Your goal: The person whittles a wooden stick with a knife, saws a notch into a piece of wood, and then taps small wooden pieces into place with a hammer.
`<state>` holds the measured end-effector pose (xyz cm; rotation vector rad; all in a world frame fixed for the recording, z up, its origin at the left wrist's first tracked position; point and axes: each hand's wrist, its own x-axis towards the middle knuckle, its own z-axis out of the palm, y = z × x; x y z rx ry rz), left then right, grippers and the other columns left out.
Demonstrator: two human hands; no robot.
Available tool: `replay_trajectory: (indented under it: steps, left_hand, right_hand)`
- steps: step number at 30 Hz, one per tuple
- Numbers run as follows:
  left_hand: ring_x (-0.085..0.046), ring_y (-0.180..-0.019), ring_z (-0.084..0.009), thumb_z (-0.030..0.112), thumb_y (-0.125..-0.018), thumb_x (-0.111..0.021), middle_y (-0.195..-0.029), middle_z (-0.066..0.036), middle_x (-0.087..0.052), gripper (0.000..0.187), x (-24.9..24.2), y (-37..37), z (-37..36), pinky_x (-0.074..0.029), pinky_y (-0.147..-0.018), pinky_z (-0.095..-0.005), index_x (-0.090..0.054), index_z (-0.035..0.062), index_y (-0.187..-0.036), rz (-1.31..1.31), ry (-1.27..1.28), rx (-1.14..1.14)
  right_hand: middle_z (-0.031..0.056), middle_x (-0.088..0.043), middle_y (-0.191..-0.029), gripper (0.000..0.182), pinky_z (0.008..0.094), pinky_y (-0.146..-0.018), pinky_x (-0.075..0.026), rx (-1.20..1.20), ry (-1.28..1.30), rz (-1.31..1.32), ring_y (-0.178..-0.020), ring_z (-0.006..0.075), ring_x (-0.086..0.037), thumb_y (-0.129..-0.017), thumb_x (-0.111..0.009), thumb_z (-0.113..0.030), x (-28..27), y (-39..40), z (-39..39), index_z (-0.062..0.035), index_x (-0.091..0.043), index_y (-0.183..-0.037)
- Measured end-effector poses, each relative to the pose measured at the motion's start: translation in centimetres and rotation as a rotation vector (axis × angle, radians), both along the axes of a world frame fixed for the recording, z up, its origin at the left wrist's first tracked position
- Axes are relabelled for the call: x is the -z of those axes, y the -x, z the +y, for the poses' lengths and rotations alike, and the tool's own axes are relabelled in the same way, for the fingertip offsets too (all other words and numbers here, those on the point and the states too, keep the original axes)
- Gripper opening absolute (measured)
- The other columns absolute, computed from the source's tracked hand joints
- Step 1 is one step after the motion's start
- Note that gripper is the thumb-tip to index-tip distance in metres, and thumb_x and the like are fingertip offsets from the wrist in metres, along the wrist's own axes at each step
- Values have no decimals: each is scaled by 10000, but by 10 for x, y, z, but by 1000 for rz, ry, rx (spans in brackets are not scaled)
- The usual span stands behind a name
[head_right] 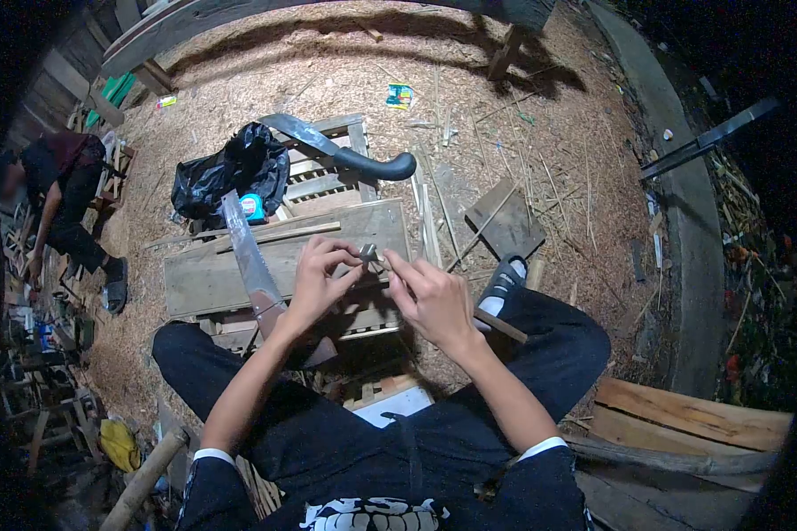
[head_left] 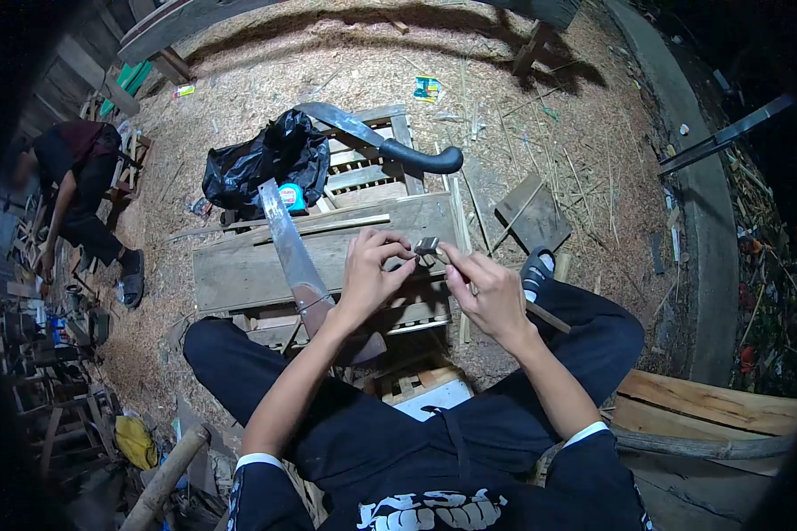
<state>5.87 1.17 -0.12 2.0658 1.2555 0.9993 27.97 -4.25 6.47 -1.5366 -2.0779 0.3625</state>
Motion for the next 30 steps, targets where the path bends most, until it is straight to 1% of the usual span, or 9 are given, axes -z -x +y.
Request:
replay_trajectory:
  steps: [6,8,11,14,17,20,23,26,30]
  left_hand:
    - [-595,-1030,-253,175,-764,-826,-1045,-7,-729,132,0,-1,-1,-425,-929,-411,-767,84,-841,1,-2,-8]
    - [-596,-1033,-253,173,-763,-825,-1047,-8,-729,134,1,0,-1,-427,-931,-412,-765,82,-842,6,-3,-5]
    - [-600,-1039,-255,169,-763,-821,-1053,-9,-729,135,0,-1,0,-430,-936,-416,-761,76,-840,10,-3,-4]
    - [-602,-1043,-255,165,-763,-817,-1061,-11,-730,130,1,0,-1,-433,-942,-418,-758,72,-833,12,3,-12]
    - [-604,-1046,-254,162,-761,-812,-1065,-15,-731,124,1,-1,0,-434,-945,-417,-758,71,-826,16,-2,-5]
    - [-603,-1052,-254,159,-757,-805,-1065,-19,-731,122,0,0,-1,-432,-950,-417,-758,70,-826,20,-15,-17]
    - [-601,-1062,-256,156,-752,-798,-1062,-20,-730,123,1,0,-1,-429,-956,-420,-758,67,-827,16,-4,-7]
    - [-599,-1071,-258,156,-751,-795,-1061,-21,-730,124,2,-1,0,-427,-958,-425,-757,66,-826,10,6,-2]
    - [-598,-1071,-259,162,-751,-793,-1062,-23,-730,124,3,0,-1,-426,-953,-425,-755,66,-819,19,-7,-11]
  right_hand:
    - [93,-615,-775,384,421,-582,-536,-4,-51,38,-628,299,-652,-969,-649,-232,-2,3,-1,-180,-679,-1349]
    - [90,-615,-773,390,421,-586,-540,-32,-20,-75,-626,293,-652,-965,-653,-231,7,1,-1,-185,-681,-1352]
    - [89,-627,-786,396,418,-593,-546,-31,-33,-4,-641,288,-662,-963,-655,-230,4,3,-2,-192,-682,-1356]
    - [87,-644,-806,396,414,-600,-551,-24,-8,-14,-660,284,-672,-963,-654,-228,-1,5,-3,-192,-683,-1356]
    - [87,-657,-823,397,416,-604,-553,-35,-26,-27,-677,284,-681,-961,-657,-228,9,3,-2,-187,-683,-1355]
    - [88,-657,-819,400,416,-606,-554,-12,-15,0,-677,285,-680,-957,-660,-228,-3,5,-4,-183,-684,-1353]
    - [89,-650,-808,402,417,-604,-553,-32,-16,-54,-672,289,-676,-954,-663,-229,5,4,-3,-182,-684,-1353]
    - [89,-639,-794,403,417,-601,-551,-24,-31,-3,-662,289,-668,-953,-663,-228,5,5,-3,-183,-684,-1353]
    - [91,-629,-783,406,422,-597,-547,-12,-14,-26,-657,291,-664,-952,-662,-227,2,5,-3,-185,-682,-1355]
